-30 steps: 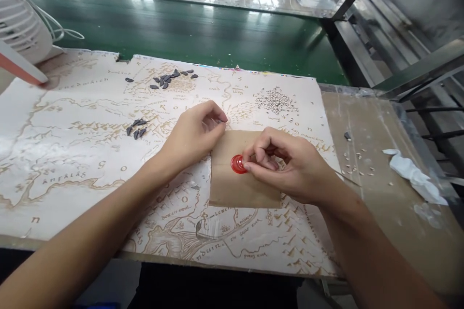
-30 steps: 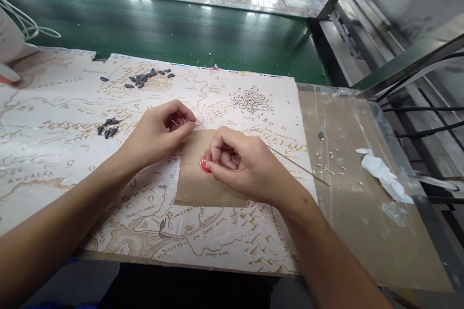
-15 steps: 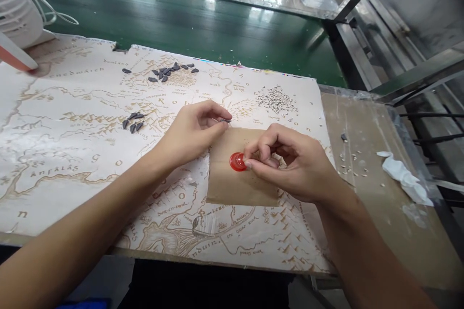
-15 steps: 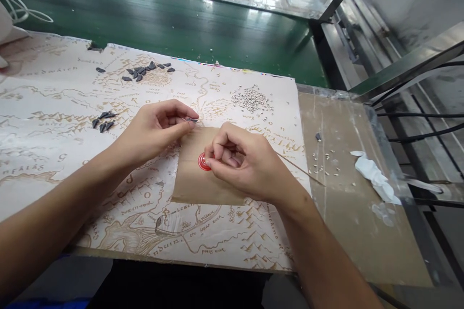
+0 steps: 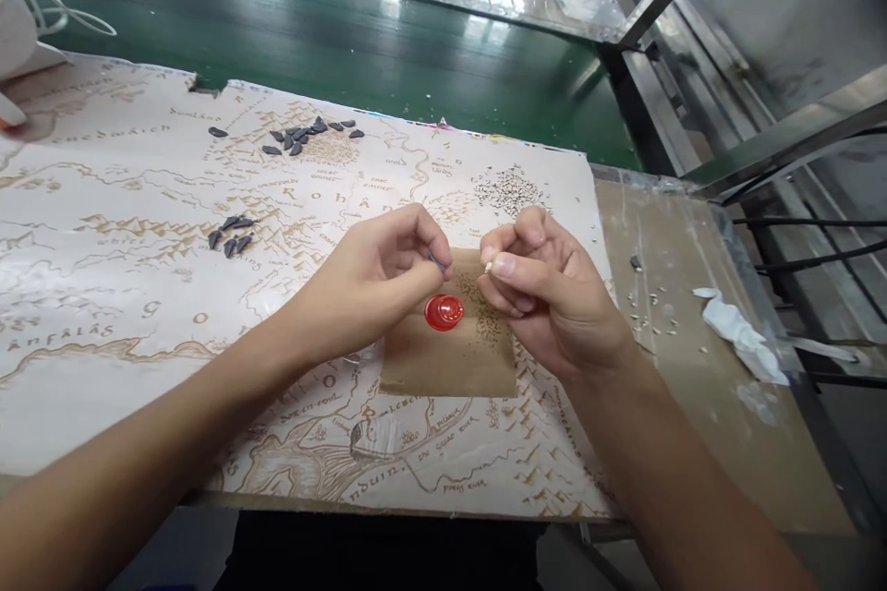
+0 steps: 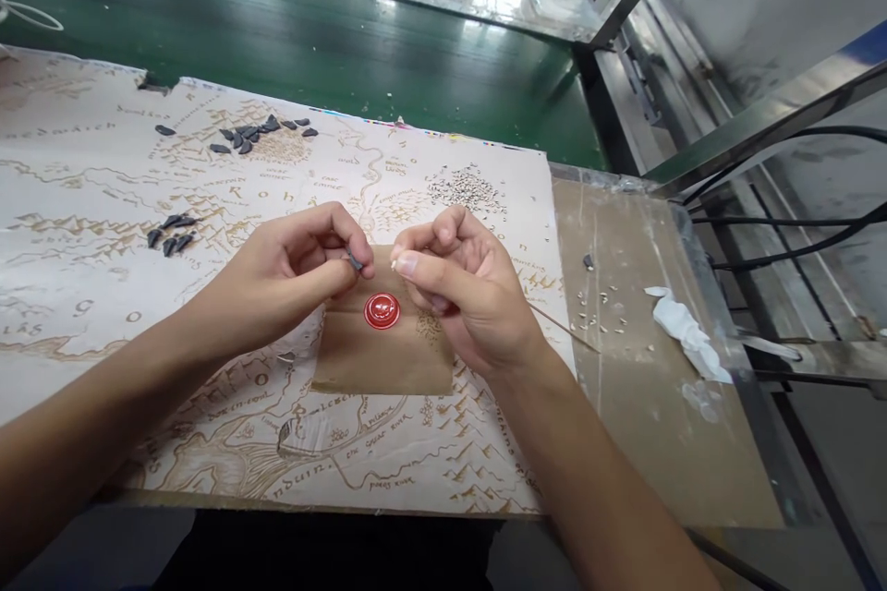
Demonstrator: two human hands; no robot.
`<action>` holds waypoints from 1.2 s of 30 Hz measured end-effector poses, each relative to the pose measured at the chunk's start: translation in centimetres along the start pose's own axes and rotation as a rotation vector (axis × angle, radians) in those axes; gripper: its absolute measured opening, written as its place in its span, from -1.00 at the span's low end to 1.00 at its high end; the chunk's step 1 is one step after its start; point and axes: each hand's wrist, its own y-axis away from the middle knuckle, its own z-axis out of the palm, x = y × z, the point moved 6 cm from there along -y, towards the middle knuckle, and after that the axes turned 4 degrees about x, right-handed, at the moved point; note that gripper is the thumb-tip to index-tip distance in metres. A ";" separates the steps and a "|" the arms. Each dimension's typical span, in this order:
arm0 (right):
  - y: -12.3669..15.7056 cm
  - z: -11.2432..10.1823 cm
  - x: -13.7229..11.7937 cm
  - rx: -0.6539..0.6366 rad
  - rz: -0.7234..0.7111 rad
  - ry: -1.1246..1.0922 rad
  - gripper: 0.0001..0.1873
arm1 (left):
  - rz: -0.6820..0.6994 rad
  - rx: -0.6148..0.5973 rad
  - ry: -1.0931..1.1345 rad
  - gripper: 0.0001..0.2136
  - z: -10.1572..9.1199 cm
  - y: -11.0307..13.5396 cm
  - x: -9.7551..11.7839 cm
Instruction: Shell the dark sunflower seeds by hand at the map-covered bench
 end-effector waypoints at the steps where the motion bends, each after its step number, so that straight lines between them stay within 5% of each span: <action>1: 0.0 0.0 0.2 -0.005 0.016 -0.013 -0.52 | -0.012 -0.007 -0.001 -0.86 0.1 0.1 -0.1; 15: -0.5 -0.7 1.5 0.087 0.201 -0.193 -0.54 | -0.074 -0.005 -0.072 -0.92 -0.2 0.2 -0.3; 26: -0.3 -0.2 1.7 0.081 0.136 -0.154 -0.53 | -0.218 -0.110 0.223 -0.88 0.9 0.8 -0.7; 36: -0.4 -0.1 1.8 0.100 0.109 -0.094 -0.50 | -0.268 -0.101 0.231 -0.84 0.9 0.6 -1.0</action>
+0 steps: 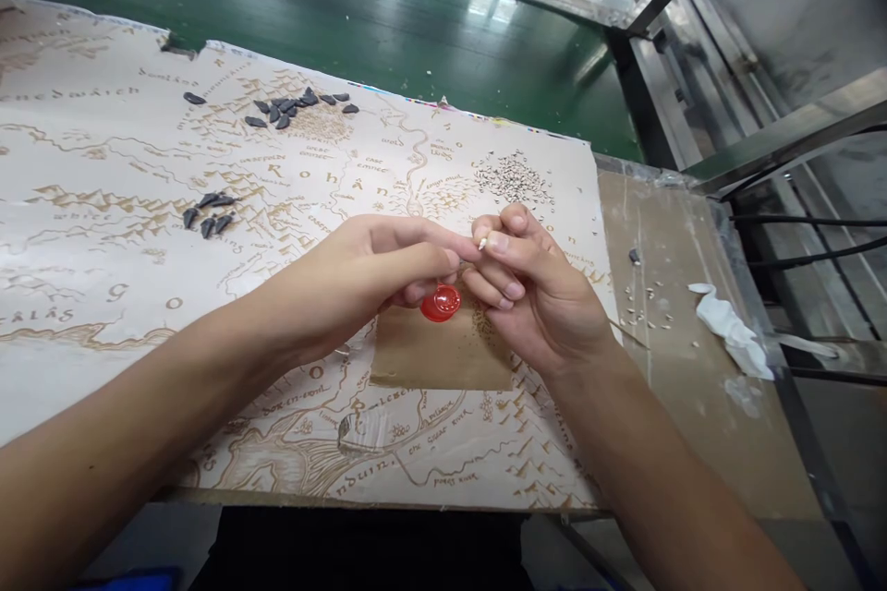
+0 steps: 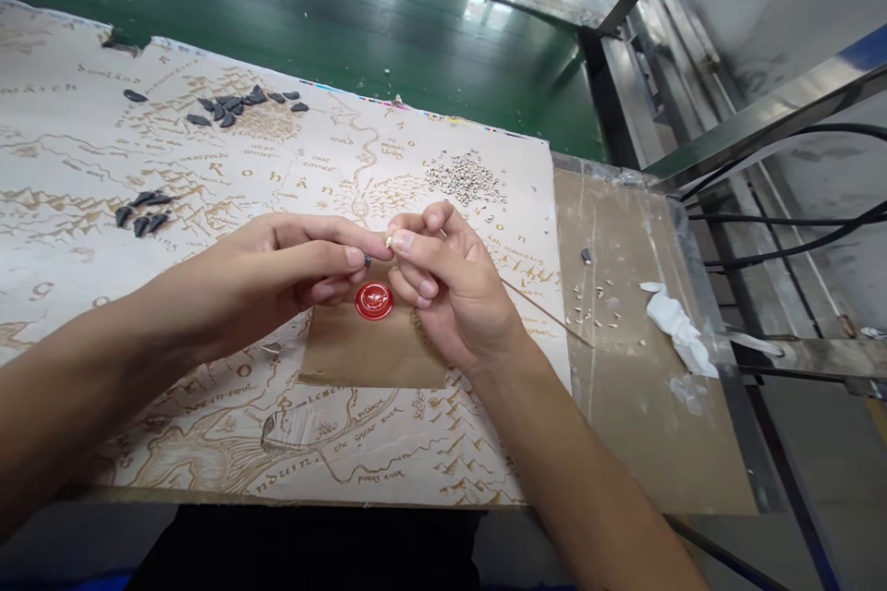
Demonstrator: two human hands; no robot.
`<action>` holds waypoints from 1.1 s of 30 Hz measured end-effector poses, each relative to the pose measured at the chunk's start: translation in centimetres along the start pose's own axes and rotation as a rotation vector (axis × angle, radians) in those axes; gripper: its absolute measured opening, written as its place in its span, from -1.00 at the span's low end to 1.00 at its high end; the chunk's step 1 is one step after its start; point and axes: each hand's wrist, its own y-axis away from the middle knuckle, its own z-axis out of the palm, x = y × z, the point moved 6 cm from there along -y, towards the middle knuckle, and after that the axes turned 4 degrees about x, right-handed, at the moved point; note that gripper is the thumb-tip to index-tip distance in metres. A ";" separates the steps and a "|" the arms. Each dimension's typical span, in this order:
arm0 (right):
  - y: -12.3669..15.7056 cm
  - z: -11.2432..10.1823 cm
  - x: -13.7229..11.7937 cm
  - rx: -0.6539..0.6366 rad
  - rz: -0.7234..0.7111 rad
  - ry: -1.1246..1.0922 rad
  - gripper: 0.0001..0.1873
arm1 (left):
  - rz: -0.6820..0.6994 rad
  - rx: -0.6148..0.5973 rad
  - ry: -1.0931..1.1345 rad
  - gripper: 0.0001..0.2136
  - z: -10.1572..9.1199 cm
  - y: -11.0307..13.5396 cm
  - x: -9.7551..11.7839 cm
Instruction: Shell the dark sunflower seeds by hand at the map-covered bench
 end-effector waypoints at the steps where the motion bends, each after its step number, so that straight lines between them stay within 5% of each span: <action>1: 0.0 0.0 0.1 -0.003 0.002 -0.002 -0.50 | -0.005 -0.004 0.002 -0.84 0.0 0.0 0.0; 7: 0.0 0.1 -0.1 -0.009 -0.024 0.023 -0.49 | 0.010 0.014 -0.051 -0.87 -0.3 0.1 -0.1; 15: 0.3 -1.6 -1.4 0.128 -0.283 0.469 -0.58 | 0.286 0.340 -0.429 -0.84 -3.5 0.1 2.0; 33: -0.5 -2.4 -0.1 0.195 -0.281 0.592 -0.61 | 0.243 0.295 -0.432 -0.88 -2.7 -0.6 0.9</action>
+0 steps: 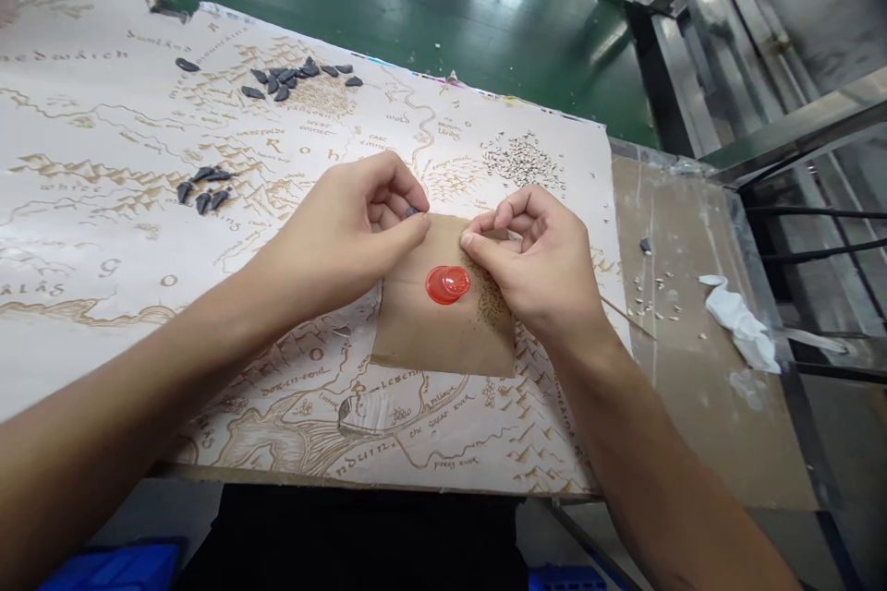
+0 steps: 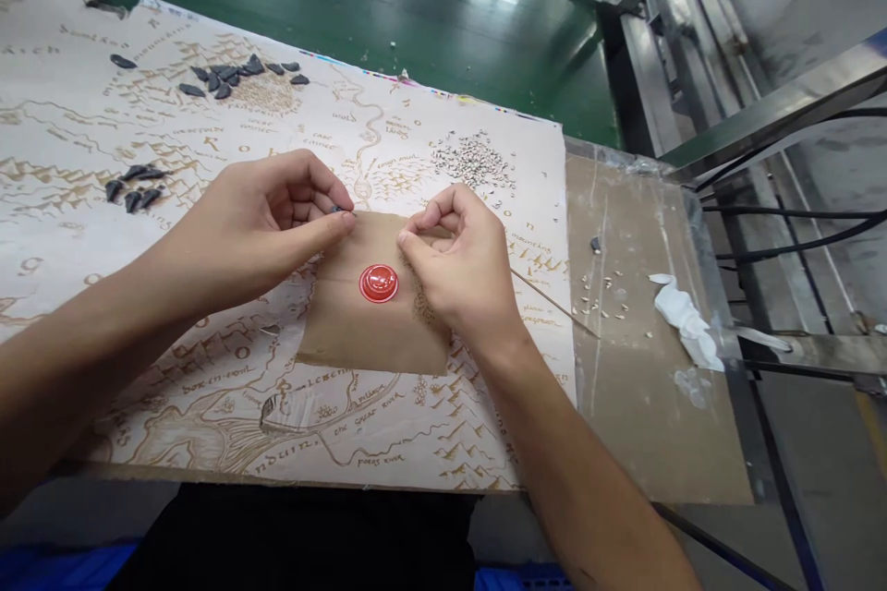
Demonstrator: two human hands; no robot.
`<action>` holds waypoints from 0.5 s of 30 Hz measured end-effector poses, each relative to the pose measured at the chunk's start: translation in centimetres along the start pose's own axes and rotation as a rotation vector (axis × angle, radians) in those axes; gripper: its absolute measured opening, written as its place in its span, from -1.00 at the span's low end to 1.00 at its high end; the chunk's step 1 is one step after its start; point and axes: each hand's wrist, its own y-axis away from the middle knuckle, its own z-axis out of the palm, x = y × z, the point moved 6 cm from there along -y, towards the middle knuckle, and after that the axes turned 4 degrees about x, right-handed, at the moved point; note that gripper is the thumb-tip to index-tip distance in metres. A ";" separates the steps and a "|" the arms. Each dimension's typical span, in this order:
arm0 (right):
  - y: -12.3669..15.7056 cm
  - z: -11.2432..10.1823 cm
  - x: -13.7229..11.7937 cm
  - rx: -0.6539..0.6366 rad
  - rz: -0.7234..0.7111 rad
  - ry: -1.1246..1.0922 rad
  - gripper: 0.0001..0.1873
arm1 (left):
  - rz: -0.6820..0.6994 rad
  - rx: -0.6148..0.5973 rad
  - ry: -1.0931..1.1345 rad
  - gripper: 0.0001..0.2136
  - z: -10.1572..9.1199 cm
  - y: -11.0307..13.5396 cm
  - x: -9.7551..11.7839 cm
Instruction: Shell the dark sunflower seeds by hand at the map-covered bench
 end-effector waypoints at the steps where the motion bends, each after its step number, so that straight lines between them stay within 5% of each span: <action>1: 0.0 0.1 0.0 -0.004 -0.004 0.000 -0.61 | -0.003 -0.002 0.000 -0.88 0.1 0.0 0.0; 15: -0.3 -0.5 0.1 0.004 0.147 -0.202 -0.52 | 0.057 -0.011 -0.056 -0.97 0.0 0.0 -0.6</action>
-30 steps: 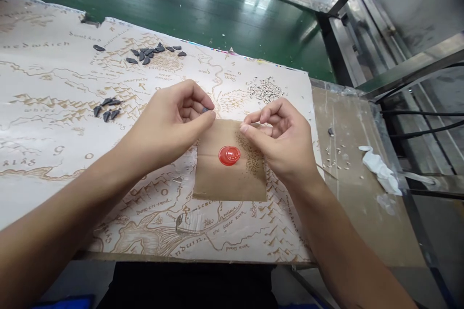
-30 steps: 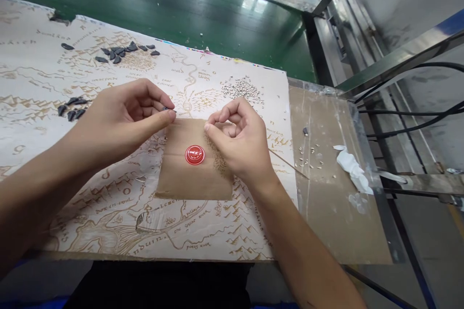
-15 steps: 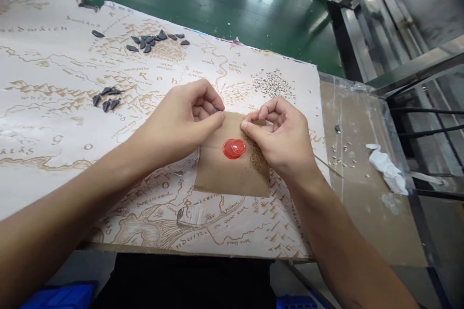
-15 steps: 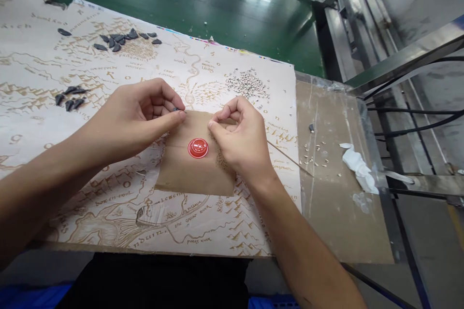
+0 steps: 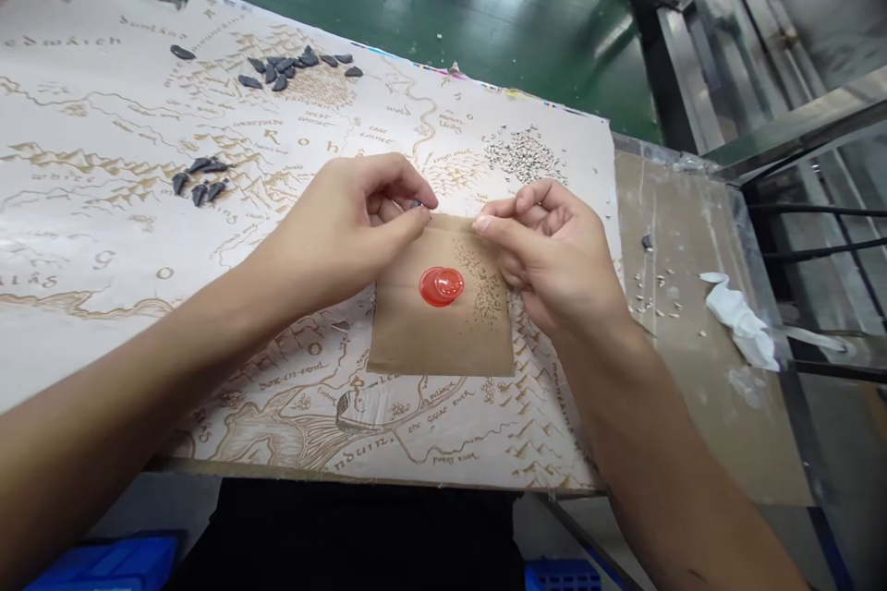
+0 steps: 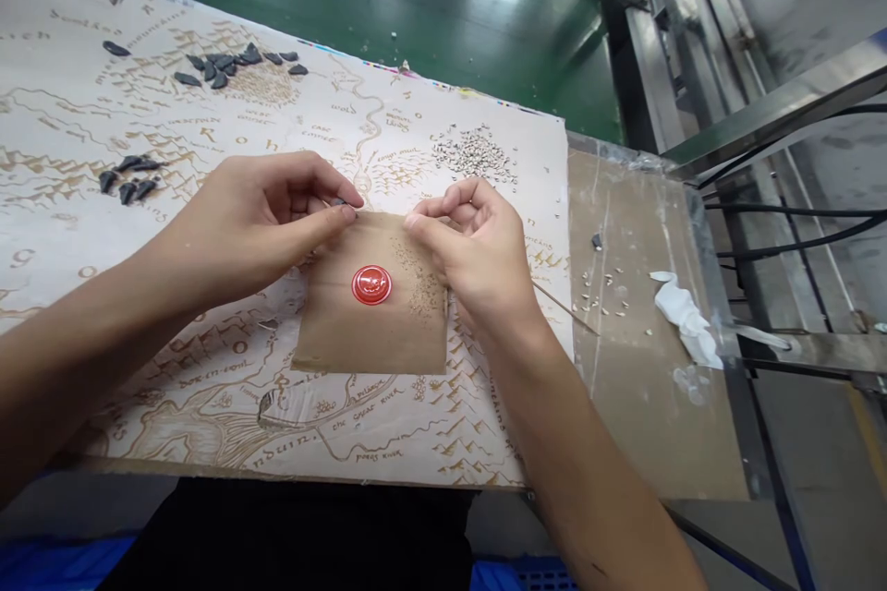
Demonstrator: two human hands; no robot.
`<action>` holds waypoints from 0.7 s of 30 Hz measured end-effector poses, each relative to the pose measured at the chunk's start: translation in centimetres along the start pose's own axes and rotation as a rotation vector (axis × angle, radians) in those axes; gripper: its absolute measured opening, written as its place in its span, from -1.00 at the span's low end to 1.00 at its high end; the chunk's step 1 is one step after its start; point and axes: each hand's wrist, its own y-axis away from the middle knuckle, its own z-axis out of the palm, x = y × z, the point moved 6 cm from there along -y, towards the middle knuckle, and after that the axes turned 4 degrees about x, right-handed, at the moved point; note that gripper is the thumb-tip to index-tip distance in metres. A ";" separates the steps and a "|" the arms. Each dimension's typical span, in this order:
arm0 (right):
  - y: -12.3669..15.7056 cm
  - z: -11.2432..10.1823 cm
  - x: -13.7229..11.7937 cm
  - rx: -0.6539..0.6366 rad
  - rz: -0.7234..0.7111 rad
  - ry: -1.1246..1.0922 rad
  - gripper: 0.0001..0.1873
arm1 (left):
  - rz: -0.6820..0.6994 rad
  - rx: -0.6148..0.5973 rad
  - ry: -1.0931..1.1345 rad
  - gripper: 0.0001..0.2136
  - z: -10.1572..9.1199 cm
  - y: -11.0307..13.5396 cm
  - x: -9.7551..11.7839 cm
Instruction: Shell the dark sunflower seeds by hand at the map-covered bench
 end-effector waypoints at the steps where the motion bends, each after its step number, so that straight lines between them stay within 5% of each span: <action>1: 0.0 -0.1 -0.1 0.001 0.021 -0.025 -0.51 | 0.005 -0.006 -0.007 -0.97 0.0 0.0 -0.1; 12: 0.2 0.9 -0.8 -0.138 0.237 -0.289 -0.45 | -0.017 0.017 0.189 -0.85 0.6 0.3 0.4; 21: 0.8 1.9 -1.0 -0.198 0.204 -0.374 -0.52 | -0.088 -0.014 0.398 -0.73 1.8 0.7 0.9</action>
